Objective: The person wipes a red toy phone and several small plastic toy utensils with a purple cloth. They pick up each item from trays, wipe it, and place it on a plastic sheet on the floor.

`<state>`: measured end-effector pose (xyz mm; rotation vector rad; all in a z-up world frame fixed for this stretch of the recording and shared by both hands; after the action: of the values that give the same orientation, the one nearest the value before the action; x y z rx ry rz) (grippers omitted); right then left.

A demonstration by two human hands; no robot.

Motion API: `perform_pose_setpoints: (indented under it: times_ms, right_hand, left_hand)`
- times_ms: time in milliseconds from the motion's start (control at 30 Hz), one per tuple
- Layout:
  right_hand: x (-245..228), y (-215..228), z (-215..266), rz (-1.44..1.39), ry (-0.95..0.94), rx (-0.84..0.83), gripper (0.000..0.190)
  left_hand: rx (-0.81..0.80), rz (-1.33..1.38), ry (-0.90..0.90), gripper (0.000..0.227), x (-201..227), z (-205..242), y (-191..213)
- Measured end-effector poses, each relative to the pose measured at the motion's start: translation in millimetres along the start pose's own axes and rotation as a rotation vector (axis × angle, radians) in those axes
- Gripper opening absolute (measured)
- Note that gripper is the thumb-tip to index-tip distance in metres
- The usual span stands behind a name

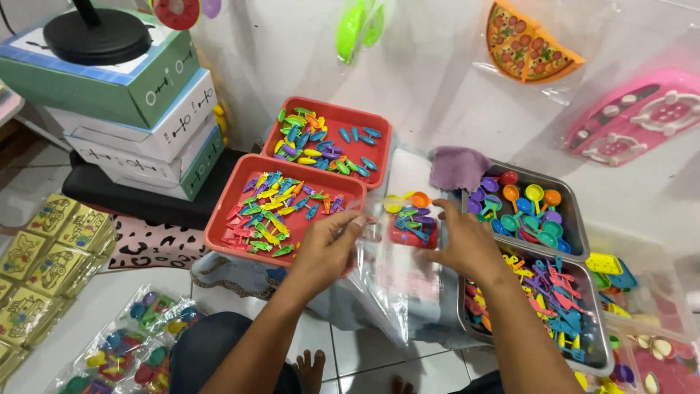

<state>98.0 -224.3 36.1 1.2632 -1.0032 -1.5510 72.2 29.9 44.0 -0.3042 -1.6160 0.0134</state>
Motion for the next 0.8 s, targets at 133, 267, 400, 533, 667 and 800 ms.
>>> perform_pose_setpoints:
  times_ms: [133,267,400,533,667,800]
  right_hand:
    - [-2,-8,-11,0.064,0.038,-0.004,0.100]
    - [-10,2,-5,-0.012,0.064,0.005,0.092]
    - [-4,7,1,-0.065,0.033,-0.051,0.092]
    - [-7,12,6,-0.089,0.060,-0.043,0.091]
    - [-15,23,17,-0.119,0.054,-0.056,0.097]
    - [-8,27,22,-0.078,0.046,-0.081,0.095]
  left_hand:
    - [-0.253,-0.286,0.066,0.026,16,17,-12]
    - [-1.057,-0.153,0.416,0.030,39,95,-48]
    - [-1.144,-0.204,0.350,0.033,36,108,-53]
    - [-0.854,-0.425,0.150,0.032,11,61,-42]
    - [-0.391,-0.733,-0.237,0.021,24,22,-22]
    - [-0.253,-0.537,-0.282,0.022,36,22,-34]
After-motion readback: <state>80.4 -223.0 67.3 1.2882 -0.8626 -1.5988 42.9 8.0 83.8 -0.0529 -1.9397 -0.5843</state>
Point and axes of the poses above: each hand's wrist, its own z-axis away from the middle knuckle, its own y-axis out of the back of the hand, x = y × z, the point moved 8 cm from there along -z, towards the middle knuckle, and after that the axes turned 6 degrees about -y, right-handed, at the moved point
